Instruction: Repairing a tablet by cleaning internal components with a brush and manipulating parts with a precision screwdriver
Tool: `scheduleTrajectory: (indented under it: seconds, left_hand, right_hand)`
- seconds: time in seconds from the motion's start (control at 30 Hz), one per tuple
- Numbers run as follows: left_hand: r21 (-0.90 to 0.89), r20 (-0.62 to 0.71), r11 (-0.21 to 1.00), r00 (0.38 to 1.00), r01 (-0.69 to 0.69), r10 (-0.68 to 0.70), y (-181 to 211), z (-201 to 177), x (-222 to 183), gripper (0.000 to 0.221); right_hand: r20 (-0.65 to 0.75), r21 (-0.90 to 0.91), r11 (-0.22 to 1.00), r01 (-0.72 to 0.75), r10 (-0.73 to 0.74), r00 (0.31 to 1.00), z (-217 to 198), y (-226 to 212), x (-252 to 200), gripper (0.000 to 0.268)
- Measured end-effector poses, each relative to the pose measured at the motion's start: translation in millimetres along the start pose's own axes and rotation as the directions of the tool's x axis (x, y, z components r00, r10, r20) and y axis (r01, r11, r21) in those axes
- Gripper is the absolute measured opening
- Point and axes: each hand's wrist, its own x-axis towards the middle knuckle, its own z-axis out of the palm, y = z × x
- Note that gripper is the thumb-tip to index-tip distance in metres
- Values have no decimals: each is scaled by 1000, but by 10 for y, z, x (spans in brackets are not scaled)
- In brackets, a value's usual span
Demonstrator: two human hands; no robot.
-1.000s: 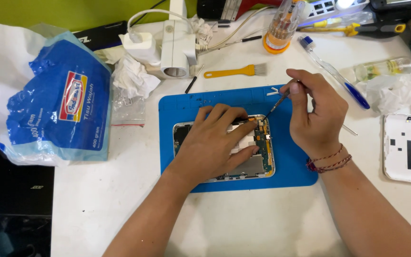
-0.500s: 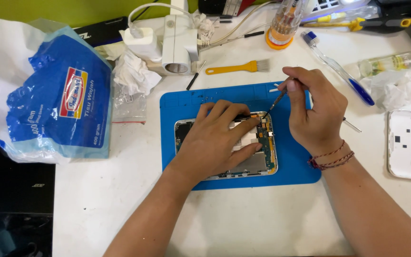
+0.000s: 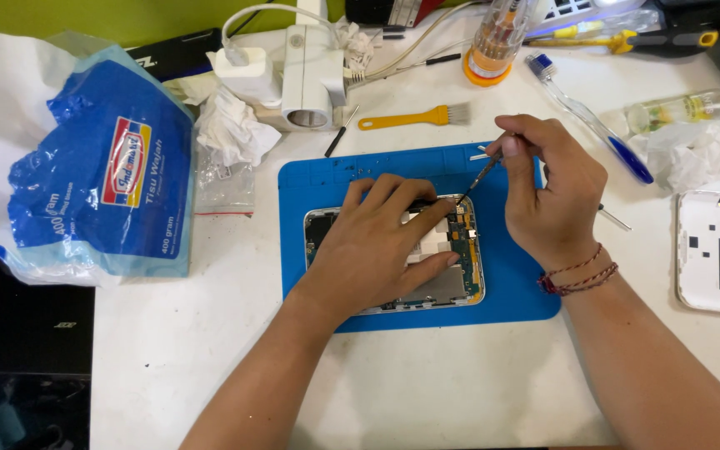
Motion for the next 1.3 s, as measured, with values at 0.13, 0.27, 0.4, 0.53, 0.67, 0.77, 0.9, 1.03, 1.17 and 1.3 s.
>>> scheduleTrajectory:
  seconds: [0.13,0.27,0.4,0.53,0.67,0.77,0.9,1.03,1.17,1.3]
  left_hand:
    - [-7,30,1000,999,16,-16,0,-1,5,48]
    - [-6,32,1000,999,23,-23,-11,6,5,49]
    - [-318,-53,945,994,75,-96,-86,49,-22,34]
    - [-494,-96,862,978,113,-183,-113,45,-22,23]
    - [-482,-92,868,979,117,-183,-133,87,-37,19]
    - [-481,-100,871,981,101,-169,-133,75,-27,11]
    - [-467,-120,880,980,84,-157,-131,84,-17,3]
    - [-453,-116,887,980,91,-160,-132,91,-18,3]
    - [-461,-121,882,979,94,-167,-130,82,-19,5]
    - [-462,-116,882,979,98,-169,-137,95,-23,5]
  right_hand:
    - [-4,4,1000,-10,10,1000,-2,-3,-5,16]
    - [-30,52,998,-38,40,999,2,6,-19,18]
    - [-60,192,975,-108,122,991,13,-11,-25,21]
    - [-25,274,936,-223,238,971,30,-136,-6,23]
    - [5,318,917,-240,251,968,55,-173,-20,22]
    - [6,322,916,-241,253,968,64,-177,-23,21]
    - [1,332,907,-258,273,962,68,-173,-28,19]
    - [-13,319,914,-250,268,963,64,-178,-26,21]
    - [-25,308,924,-228,248,968,73,-175,-26,21]
    - [-40,283,939,-194,214,976,71,-180,-26,21]
